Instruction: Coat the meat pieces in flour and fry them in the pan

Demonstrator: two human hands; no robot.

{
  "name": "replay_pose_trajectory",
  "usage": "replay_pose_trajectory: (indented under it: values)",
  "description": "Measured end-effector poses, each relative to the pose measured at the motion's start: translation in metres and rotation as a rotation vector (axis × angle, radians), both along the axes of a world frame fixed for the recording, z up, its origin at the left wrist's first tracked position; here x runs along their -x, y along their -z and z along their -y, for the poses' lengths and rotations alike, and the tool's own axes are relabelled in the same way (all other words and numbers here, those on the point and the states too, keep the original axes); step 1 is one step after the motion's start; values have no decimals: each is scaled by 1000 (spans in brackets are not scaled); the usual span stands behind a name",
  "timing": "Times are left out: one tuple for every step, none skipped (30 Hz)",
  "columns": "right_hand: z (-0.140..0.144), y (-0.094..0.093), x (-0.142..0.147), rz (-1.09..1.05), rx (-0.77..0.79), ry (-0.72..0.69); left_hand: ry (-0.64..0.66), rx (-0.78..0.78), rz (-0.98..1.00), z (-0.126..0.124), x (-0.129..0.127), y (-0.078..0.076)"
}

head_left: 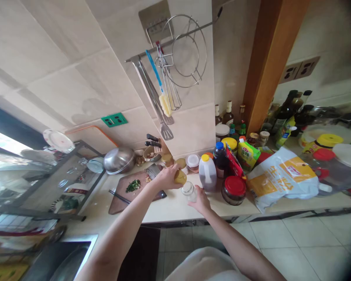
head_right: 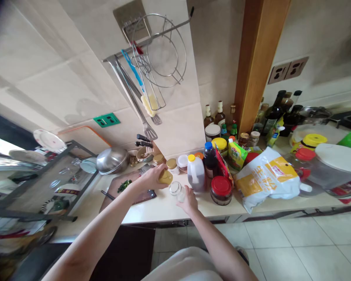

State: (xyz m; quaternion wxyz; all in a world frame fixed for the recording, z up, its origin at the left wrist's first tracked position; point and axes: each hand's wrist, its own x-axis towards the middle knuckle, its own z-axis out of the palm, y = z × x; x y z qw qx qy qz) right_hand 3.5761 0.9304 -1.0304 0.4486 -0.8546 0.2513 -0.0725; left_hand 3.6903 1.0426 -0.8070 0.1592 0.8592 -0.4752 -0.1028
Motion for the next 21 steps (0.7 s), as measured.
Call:
replay_pose_trajectory:
  values:
    - [3, 1, 5, 10, -8, 1, -15, 50, -37, -4, -3, -1]
    - [7, 3, 12, 22, -18, -2, -32, 102, -81, -10, -7, -2]
    - [13, 4, 22, 35, -30, -6, -53, 156, -135, -16, -12, -2]
    - [19, 5, 33, 49, -45, -11, -77, 210, -197, -23, -17, -1]
    - [27, 6, 47, 59, -62, -13, -105, 265, -266, -32, -23, 1]
    - [35, 7, 62, 65, -80, -11, -138, 322, -341, -42, -28, 4]
    - [43, 8, 77, 68, -99, -3, -174, 380, -418, -52, -33, 9]
    - [50, 10, 93, 70, -116, 8, -214, 442, -496, -63, -38, 16]
    - [57, 11, 109, 73, -134, 19, -258, 506, -570, -75, -42, 24]
    - [63, 12, 125, 72, -151, 28, -307, 572, -640, -86, -45, 34]
    - [68, 13, 139, 70, -165, 42, -359, 641, -705, -96, -47, 45]
    - [72, 14, 151, 69, -194, 73, -411, 711, -763, -105, -49, 58]
    - [74, 14, 163, 63, -264, 130, -462, 784, -814, -112, -50, 72]
    - [75, 14, 173, 49, -325, 185, -509, 856, -857, -117, -49, 86]
    - [75, 14, 181, 29, -380, 233, -550, 924, -893, -120, -48, 100]
    - [74, 14, 188, 2, -429, 275, -584, 987, -923, -120, -45, 114]
    - [72, 13, 194, -24, -460, 312, -613, 1041, -948, -119, -41, 128]
    - [71, 12, 200, -48, -485, 346, -636, 1085, -968, -114, -36, 142]
    - [70, 12, 204, -69, -506, 375, -653, 1119, -980, -109, -29, 155]
    - [69, 11, 208, -85, -525, 399, -667, 1145, -984, -101, -22, 168]
    - [69, 11, 211, -97, -542, 414, -680, 1164, -979, -92, -14, 179]
